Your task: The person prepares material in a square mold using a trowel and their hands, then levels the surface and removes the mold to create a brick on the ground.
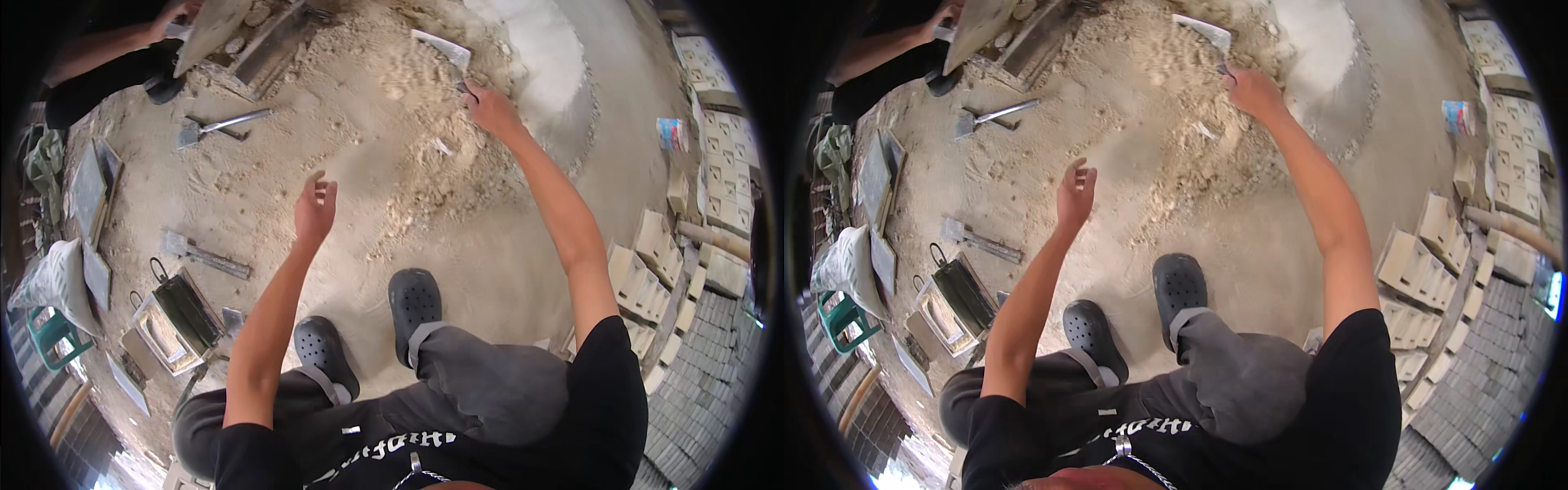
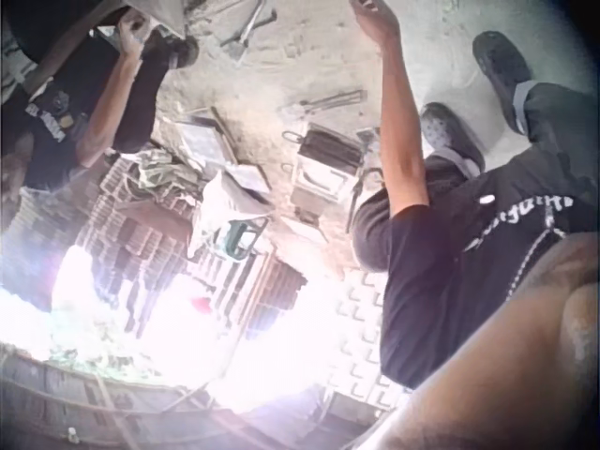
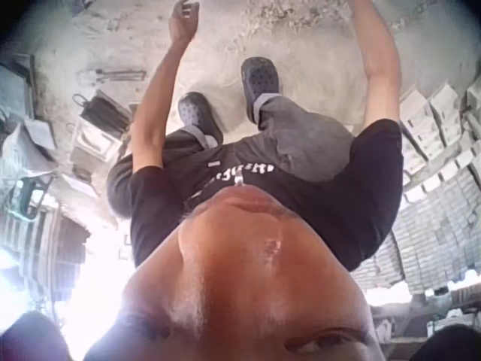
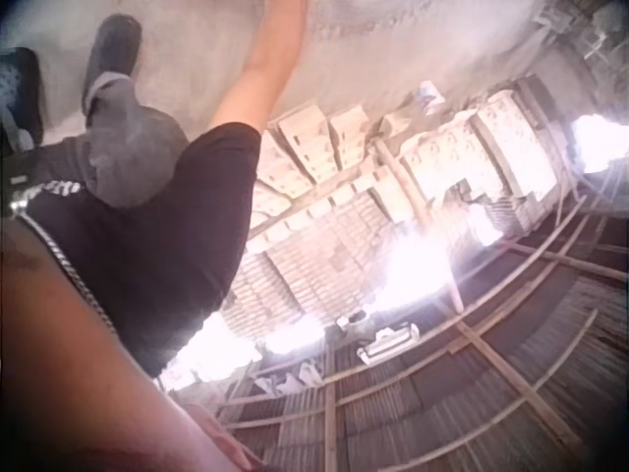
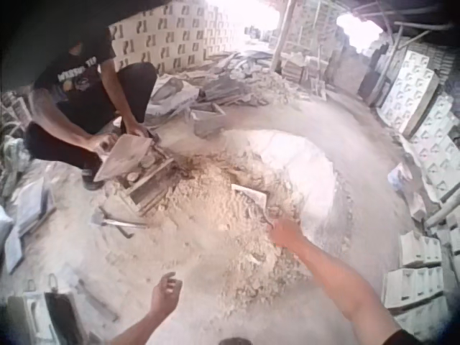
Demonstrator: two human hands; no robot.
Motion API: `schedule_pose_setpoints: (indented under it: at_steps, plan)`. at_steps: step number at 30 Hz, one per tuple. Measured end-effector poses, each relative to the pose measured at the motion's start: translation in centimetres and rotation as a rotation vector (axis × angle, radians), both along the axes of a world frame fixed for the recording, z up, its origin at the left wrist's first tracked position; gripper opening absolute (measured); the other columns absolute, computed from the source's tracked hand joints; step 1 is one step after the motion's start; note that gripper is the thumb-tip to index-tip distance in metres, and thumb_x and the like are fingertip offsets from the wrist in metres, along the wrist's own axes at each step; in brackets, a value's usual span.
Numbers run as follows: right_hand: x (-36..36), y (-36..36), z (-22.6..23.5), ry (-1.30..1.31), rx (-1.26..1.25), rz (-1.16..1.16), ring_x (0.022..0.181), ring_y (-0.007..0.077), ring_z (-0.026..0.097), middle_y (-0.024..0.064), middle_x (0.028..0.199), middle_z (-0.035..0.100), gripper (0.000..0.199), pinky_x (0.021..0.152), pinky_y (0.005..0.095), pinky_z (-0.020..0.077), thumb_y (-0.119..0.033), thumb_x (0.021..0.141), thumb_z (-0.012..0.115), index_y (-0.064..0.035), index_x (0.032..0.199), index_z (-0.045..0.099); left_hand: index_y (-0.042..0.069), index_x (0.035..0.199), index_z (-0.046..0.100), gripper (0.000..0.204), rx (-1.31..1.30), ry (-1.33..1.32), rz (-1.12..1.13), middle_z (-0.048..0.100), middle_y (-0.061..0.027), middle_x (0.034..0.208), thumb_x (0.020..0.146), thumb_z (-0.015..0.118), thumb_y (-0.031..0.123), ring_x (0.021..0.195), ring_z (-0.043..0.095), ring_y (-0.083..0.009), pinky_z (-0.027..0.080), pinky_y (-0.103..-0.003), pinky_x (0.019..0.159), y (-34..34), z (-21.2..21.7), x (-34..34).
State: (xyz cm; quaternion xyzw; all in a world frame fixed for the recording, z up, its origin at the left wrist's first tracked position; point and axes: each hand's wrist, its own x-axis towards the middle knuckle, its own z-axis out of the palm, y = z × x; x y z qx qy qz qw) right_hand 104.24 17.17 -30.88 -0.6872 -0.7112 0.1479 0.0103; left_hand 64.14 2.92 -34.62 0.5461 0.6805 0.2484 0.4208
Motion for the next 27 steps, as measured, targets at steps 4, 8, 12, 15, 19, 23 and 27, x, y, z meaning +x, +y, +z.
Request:
schedule_pose_setpoints:
  at_steps: [4, 8, 12, 15, 19, 23, 27]
  plan:
    - [-1.8, -4.9, 2.0, -0.031, 0.069, 0.012, 0.094, 0.0419, 0.065, 0.0218, 0.101, 0.069, 0.044, 0.081, 0.0512, 0.0515, -0.035, 0.097, 0.049, -0.0162, 0.136, 0.056, 0.005, 0.126, 0.059, 0.04, 0.049, -0.018, -0.052, 0.071, -0.013, 0.103, 0.093, 0.063, 0.027, 0.086, 0.069, -0.0249, 0.054, -0.038, 0.076, 0.9, -1.3, 3.1]
    - [-3.0, -9.9, 5.7, 0.074, 0.105, -0.264, 0.097, 0.0412, 0.065, 0.0226, 0.104, 0.068, 0.044, 0.082, 0.0498, 0.0512, -0.036, 0.096, 0.05, -0.015, 0.134, 0.058, 0.008, 0.124, 0.061, 0.037, 0.113, -0.088, -0.227, 0.07, -0.0135, 0.103, 0.092, 0.064, 0.024, 0.086, 0.069, -0.0279, 0.054, -0.038, 0.077, 1.5, -2.4, 8.2]
    - [-1.9, -15.7, 7.4, 0.136, 0.14, -0.395, 0.096, 0.0409, 0.065, 0.0231, 0.104, 0.068, 0.041, 0.081, 0.0477, 0.0516, -0.033, 0.095, 0.054, -0.0115, 0.129, 0.061, 0.013, 0.125, 0.061, 0.032, 0.404, 0.046, -0.484, 0.067, -0.0143, 0.111, 0.093, 0.061, 0.019, 0.094, 0.068, -0.0296, 0.056, -0.037, 0.079, 5.2, -3.5, 15.2]
    - [-0.9, -19.4, 7.8, 0.163, 0.167, -0.458, 0.094, 0.0414, 0.066, 0.0232, 0.102, 0.068, 0.039, 0.08, 0.0463, 0.0519, -0.031, 0.094, 0.056, -0.0093, 0.127, 0.063, 0.013, 0.121, 0.062, 0.027, 0.434, 0.222, -0.639, 0.064, -0.0155, 0.115, 0.095, 0.058, 0.019, 0.093, 0.067, -0.0323, 0.056, -0.039, 0.079, 7.6, -4.0, 17.4]
    - [2.0, -25.7, 7.7, 0.164, 0.188, -0.529, 0.095, 0.041, 0.066, 0.0246, 0.103, 0.067, 0.04, 0.08, 0.0444, 0.0521, -0.03, 0.094, 0.057, -0.0078, 0.127, 0.062, 0.013, 0.111, 0.065, 0.02, 0.131, 0.282, -0.709, 0.066, -0.0149, 0.109, 0.096, 0.057, 0.022, 0.089, 0.067, -0.0327, 0.055, -0.04, 0.077, 8.6, -2.5, 18.6]
    - [3.4, -29.6, 7.9, 0.209, 0.156, -0.615, 0.095, 0.0392, 0.067, 0.0254, 0.104, 0.067, 0.04, 0.08, 0.0406, 0.0525, -0.029, 0.094, 0.059, -0.0069, 0.127, 0.063, 0.005, 0.102, 0.068, 0.023, -0.049, -0.239, -0.14, 0.069, -0.0085, 0.09, 0.099, 0.056, 0.023, 0.072, 0.061, -0.0154, 0.051, -0.032, 0.064, 10.0, -3.3, 17.2]
    - [4.6, -32.1, 6.8, 0.227, 0.143, -0.687, 0.093, 0.0354, 0.069, 0.0248, 0.103, 0.068, 0.04, 0.079, 0.0381, 0.0525, -0.03, 0.094, 0.059, -0.0073, 0.127, 0.063, 0.001, 0.091, 0.065, 0.027, 0.071, -0.495, 0.226, 0.066, -0.0076, 0.08, 0.098, 0.057, 0.026, 0.066, 0.061, -0.0181, 0.051, -0.036, 0.066, 9.5, -3.9, 17.9]
